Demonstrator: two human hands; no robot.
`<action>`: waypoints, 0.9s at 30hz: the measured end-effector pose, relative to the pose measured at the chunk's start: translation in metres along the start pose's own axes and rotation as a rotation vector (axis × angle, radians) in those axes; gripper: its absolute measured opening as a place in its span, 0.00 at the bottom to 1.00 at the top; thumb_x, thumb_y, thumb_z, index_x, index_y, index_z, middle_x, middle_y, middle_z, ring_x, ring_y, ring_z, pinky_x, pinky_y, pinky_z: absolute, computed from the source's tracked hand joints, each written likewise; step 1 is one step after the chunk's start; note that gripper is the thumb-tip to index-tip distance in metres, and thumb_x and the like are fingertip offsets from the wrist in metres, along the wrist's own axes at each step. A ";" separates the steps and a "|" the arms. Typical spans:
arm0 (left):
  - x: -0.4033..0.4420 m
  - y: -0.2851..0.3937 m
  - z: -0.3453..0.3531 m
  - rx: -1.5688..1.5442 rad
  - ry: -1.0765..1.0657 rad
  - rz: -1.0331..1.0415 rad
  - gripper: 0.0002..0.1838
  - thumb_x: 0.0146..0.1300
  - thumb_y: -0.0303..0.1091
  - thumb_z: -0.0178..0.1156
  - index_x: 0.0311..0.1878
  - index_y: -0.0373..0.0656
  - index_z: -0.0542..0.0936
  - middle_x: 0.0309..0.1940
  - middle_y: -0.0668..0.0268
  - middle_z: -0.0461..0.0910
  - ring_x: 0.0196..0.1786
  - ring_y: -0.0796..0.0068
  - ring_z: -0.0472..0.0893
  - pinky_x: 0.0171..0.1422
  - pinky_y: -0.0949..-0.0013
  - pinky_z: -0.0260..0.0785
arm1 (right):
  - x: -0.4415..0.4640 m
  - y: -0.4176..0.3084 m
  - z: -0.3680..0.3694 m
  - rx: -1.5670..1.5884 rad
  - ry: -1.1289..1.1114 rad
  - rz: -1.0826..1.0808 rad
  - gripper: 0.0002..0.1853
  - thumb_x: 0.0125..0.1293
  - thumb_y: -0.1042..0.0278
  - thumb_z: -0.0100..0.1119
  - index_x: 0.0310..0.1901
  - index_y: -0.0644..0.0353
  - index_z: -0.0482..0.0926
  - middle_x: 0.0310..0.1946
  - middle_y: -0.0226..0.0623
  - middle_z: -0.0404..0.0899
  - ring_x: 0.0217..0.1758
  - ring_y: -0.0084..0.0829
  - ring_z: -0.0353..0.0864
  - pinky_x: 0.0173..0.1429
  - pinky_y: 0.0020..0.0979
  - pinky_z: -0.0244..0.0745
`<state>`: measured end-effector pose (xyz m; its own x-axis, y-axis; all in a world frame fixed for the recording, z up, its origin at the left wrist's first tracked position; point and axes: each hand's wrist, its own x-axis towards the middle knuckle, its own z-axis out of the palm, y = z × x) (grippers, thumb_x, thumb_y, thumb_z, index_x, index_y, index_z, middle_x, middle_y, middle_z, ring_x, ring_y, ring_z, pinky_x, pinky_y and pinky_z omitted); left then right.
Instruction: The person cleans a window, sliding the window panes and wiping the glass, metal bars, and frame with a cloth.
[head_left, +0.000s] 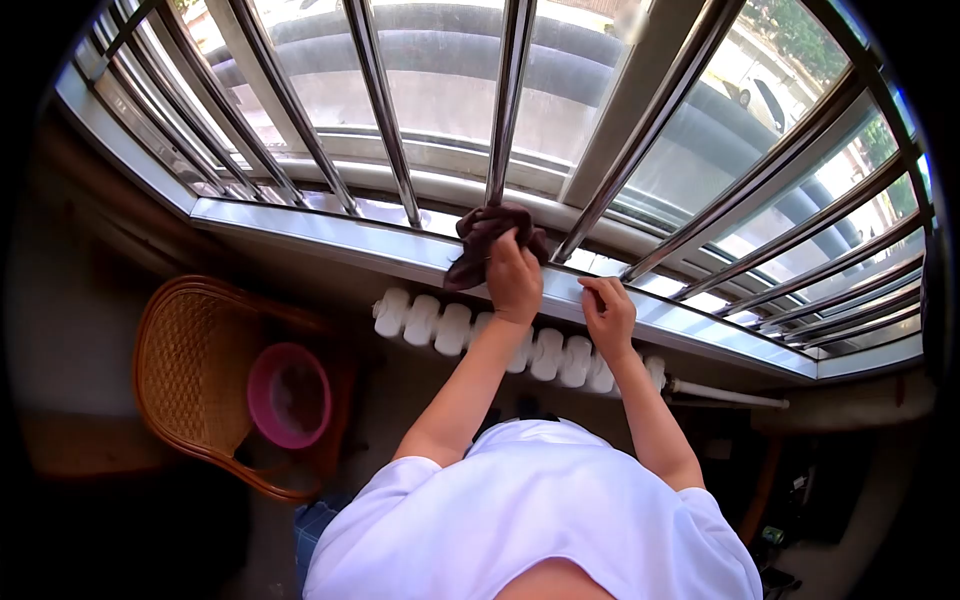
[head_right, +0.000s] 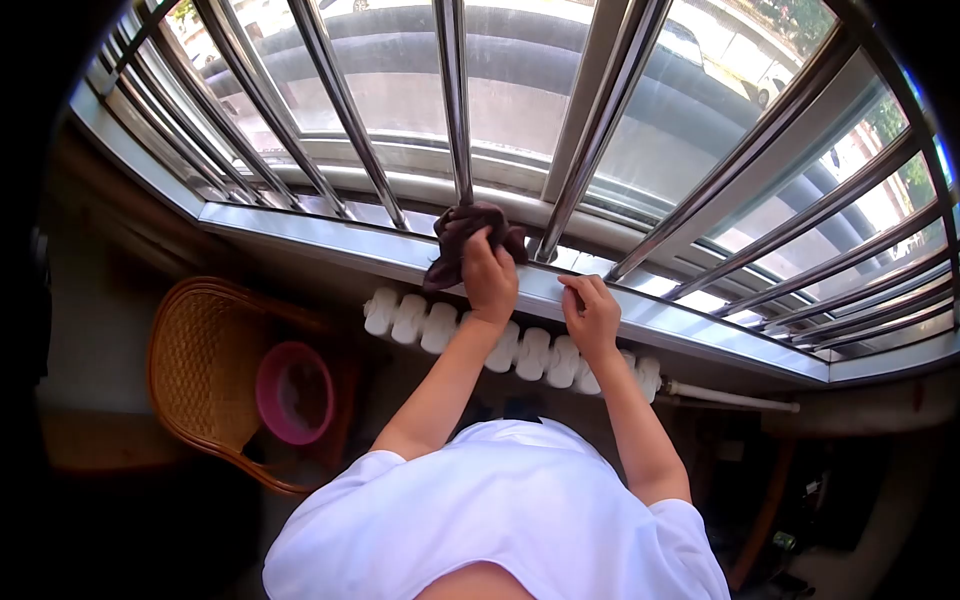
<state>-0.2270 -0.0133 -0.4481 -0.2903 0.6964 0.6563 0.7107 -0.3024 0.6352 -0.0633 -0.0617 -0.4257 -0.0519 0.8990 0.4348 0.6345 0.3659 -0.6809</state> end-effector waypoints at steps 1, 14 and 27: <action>0.001 0.002 0.010 0.190 -0.065 0.154 0.19 0.57 0.27 0.57 0.54 0.40 0.73 0.47 0.50 0.78 0.51 0.49 0.79 0.51 0.56 0.73 | 0.002 0.000 0.003 -0.043 0.018 -0.015 0.09 0.61 0.77 0.60 0.42 0.56 0.84 0.33 0.33 0.79 0.28 0.29 0.79 0.34 0.27 0.72; 0.051 0.011 0.002 0.237 -0.058 0.372 0.18 0.59 0.35 0.62 0.54 0.50 0.75 0.57 0.55 0.68 0.52 0.54 0.78 0.49 0.60 0.79 | 0.004 -0.004 0.007 -0.065 0.044 0.036 0.07 0.60 0.75 0.60 0.38 0.55 0.85 0.31 0.33 0.78 0.29 0.30 0.79 0.35 0.29 0.72; 0.010 0.004 -0.044 0.141 -0.122 0.024 0.16 0.51 0.24 0.63 0.43 0.44 0.73 0.42 0.56 0.72 0.43 0.50 0.78 0.48 0.56 0.73 | 0.002 0.004 -0.012 0.072 -0.142 -0.005 0.07 0.59 0.76 0.61 0.37 0.54 0.86 0.34 0.32 0.78 0.30 0.27 0.78 0.35 0.27 0.71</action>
<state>-0.2560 -0.0362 -0.4210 -0.1985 0.7663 0.6110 0.8015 -0.2319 0.5513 -0.0517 -0.0615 -0.4201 -0.1663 0.9203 0.3541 0.5774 0.3820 -0.7216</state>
